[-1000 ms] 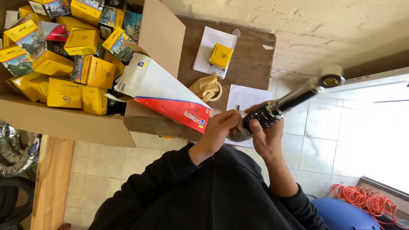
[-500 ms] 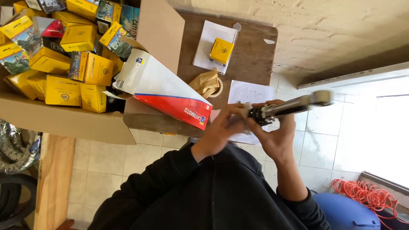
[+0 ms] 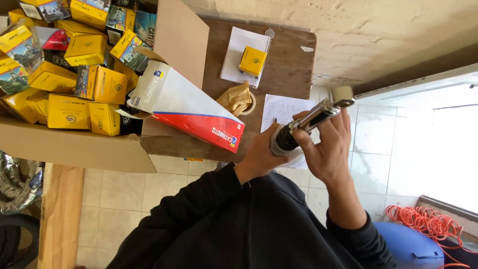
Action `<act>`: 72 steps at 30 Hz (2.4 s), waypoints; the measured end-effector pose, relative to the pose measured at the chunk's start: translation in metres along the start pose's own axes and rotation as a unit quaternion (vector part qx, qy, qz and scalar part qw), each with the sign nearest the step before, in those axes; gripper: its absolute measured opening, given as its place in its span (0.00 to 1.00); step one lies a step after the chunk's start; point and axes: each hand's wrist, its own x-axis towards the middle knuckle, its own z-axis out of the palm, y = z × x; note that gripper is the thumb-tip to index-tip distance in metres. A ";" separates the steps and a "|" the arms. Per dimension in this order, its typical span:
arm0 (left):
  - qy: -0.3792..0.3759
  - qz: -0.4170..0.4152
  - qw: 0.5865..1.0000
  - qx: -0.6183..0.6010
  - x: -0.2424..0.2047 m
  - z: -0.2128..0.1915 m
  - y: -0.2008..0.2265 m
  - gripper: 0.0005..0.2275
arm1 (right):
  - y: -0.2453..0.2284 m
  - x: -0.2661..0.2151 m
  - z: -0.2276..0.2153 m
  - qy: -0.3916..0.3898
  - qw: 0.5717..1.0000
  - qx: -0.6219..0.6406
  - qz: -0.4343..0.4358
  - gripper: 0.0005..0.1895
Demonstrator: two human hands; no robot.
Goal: The person removes a motorcycle shock absorber from its plastic wrapping, handles the part to observe its condition, and then places it inside a small cardboard box.
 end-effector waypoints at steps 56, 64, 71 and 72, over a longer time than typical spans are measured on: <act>0.093 0.119 0.949 -0.277 0.008 -0.041 0.008 0.25 | 0.017 -0.035 0.056 0.015 0.980 0.198 0.026 0.19; 0.129 0.147 0.953 -0.230 0.029 -0.038 0.029 0.21 | 0.044 -0.075 0.132 -0.233 0.909 0.164 0.303 0.56; 0.002 0.128 0.967 -0.221 0.052 -0.038 0.073 0.14 | 0.096 -0.125 0.191 -0.214 0.890 0.133 0.381 0.36; 0.015 0.124 0.970 -0.210 0.056 -0.040 0.068 0.15 | 0.107 -0.138 0.192 -0.210 0.884 0.124 0.399 0.35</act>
